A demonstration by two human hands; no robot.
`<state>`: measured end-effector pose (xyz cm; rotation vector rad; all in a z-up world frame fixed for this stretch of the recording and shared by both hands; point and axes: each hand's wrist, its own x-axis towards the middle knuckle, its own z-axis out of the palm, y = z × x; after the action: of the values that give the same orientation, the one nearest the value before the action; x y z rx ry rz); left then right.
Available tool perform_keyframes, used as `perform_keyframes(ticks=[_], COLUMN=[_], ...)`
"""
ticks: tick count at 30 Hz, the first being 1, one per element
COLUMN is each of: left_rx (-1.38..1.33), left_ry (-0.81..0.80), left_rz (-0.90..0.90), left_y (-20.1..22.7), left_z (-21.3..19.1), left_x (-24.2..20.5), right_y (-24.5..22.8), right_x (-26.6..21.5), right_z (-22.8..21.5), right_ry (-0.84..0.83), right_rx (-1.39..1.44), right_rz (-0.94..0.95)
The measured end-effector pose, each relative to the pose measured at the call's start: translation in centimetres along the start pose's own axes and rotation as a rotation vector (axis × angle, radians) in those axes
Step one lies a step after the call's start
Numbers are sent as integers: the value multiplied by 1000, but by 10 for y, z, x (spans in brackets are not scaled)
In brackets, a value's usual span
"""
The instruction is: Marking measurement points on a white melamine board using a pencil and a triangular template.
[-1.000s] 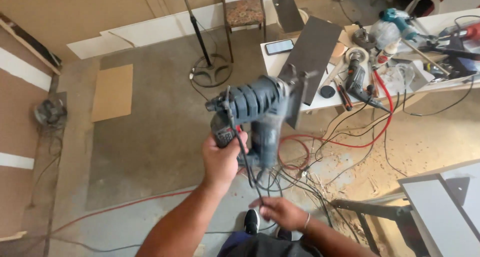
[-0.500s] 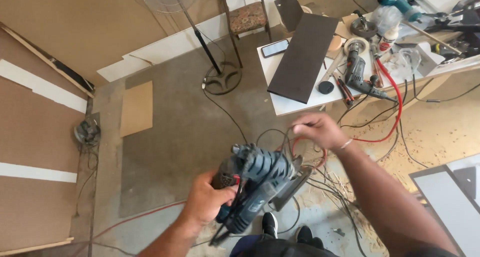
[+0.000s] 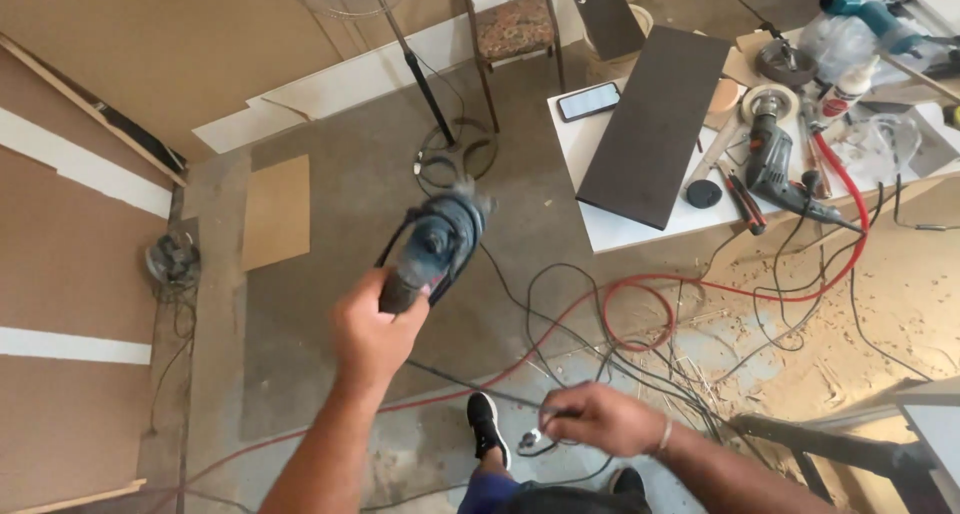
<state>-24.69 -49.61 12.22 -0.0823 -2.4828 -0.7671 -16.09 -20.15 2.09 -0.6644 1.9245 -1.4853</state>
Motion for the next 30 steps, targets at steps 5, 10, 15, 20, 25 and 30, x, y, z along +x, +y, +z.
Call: perform_keyframes(ticks=[5, 10, 15, 20, 25, 30], left_rx=[135, -55, -781, -1167, -1002, -52], left_ry=[-551, -929, -774, -288, -92, -677], left_rz=[-88, -306, -544, -897, -684, -228], left_y=[-86, -138, -191, -180, -169, -193], left_z=[-25, -37, 6, 77, 153, 250], left_x=[17, 47, 100, 191, 293, 385], right_y=[-2, 46, 138, 159, 84, 9], right_x=[77, 213, 290, 331, 356, 426], right_z=[-78, -95, -29, -41, -63, -162], right_ry=[376, 598, 485, 594, 563, 582], right_rx=[-23, -34, 115, 36, -133, 373], right_rz=[-83, -166, 46, 416, 601, 410])
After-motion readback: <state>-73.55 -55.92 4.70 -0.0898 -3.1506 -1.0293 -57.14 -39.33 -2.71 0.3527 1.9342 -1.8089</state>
